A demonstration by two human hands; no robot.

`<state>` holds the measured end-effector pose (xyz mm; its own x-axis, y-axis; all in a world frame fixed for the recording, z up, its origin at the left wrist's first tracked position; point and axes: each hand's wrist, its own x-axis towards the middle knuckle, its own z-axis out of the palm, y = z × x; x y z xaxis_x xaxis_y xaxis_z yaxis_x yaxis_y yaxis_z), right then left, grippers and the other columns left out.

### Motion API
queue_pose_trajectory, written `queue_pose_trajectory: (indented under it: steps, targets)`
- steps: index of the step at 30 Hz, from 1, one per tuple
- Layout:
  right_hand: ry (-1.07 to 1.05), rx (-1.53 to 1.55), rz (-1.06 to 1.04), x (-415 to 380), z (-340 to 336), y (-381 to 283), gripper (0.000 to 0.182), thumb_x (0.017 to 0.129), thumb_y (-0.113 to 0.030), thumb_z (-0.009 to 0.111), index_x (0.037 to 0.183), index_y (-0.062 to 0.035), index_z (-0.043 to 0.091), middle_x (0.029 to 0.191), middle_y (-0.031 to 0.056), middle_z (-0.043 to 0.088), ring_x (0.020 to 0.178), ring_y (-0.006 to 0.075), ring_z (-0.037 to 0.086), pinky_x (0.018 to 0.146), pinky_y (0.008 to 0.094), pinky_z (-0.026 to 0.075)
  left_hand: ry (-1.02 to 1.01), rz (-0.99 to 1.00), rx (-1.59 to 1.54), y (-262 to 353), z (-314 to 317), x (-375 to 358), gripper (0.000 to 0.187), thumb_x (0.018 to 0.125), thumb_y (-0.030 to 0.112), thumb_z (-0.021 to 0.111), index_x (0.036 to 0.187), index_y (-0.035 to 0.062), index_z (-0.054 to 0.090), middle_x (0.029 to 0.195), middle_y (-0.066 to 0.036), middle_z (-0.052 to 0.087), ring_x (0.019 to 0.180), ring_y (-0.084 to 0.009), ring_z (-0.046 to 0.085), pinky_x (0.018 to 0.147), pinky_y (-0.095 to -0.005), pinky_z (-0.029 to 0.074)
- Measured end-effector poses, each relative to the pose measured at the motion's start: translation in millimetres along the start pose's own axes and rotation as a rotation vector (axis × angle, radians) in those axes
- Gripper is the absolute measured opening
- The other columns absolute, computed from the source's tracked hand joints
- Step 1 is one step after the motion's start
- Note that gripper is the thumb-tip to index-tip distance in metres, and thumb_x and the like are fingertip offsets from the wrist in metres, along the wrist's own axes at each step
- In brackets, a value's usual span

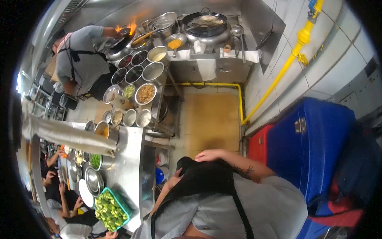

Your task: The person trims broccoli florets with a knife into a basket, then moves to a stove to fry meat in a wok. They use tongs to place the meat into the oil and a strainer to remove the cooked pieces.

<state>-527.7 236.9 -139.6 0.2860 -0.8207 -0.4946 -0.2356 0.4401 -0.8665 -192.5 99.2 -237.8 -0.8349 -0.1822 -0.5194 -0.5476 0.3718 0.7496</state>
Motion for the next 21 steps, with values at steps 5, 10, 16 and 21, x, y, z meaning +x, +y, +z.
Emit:
queue_pose_trajectory:
  steps: [5, 10, 16, 21]
  targets:
    - [0.135, 0.083, 0.114, 2, -60, 34, 0.068, 0.097, -0.054, 0.057, 0.142, -0.0037, 0.052, 0.144, 0.015, 0.055, 0.133, 0.0272, 0.05, 0.112, 0.037, 0.038, 0.065, -0.139, 0.066, 112, -76, 90, 0.06, 0.096, 0.04, 0.059, 0.144, 0.005, 0.049, 0.148, -0.024, 0.046, 0.139, -0.0377, 0.043, 0.114, -0.0455, 0.037]
    - [0.277, 0.298, 0.211, 7, -152, 38, 0.065, 0.097, -0.048, 0.061, 0.141, -0.0013, 0.053, 0.137, 0.0164, 0.06, 0.128, 0.0254, 0.054, 0.108, 0.0351, 0.041, 0.037, -0.028, -0.32, 167, -176, 211, 0.061, 0.097, 0.041, 0.064, 0.142, 0.001, 0.051, 0.136, -0.017, 0.061, 0.121, -0.0262, 0.061, 0.102, -0.0365, 0.047]
    - [0.451, 0.337, 0.268, 50, -302, 9, 0.061, 0.097, -0.043, 0.063, 0.139, -0.0006, 0.054, 0.134, 0.0181, 0.062, 0.122, 0.0267, 0.059, 0.104, 0.0355, 0.045, 0.276, 0.375, -0.63, 277, -382, 408, 0.03, 0.098, 0.025, 0.064, 0.116, 0.0005, 0.063, 0.099, -0.005, 0.068, 0.089, -0.0124, 0.064, 0.079, -0.0285, 0.052]
    - [0.687, 0.127, 0.102, 60, -420, -62, 0.06, 0.096, -0.04, 0.065, 0.14, -0.0017, 0.053, 0.13, 0.0189, 0.064, 0.12, 0.0269, 0.061, 0.101, 0.0379, 0.048, 0.74, 0.415, -0.673, 377, -542, 579, 0.046, 0.093, 0.033, 0.071, 0.119, -0.0018, 0.056, 0.106, -0.011, 0.064, 0.091, -0.0185, 0.061, 0.078, -0.0311, 0.051]
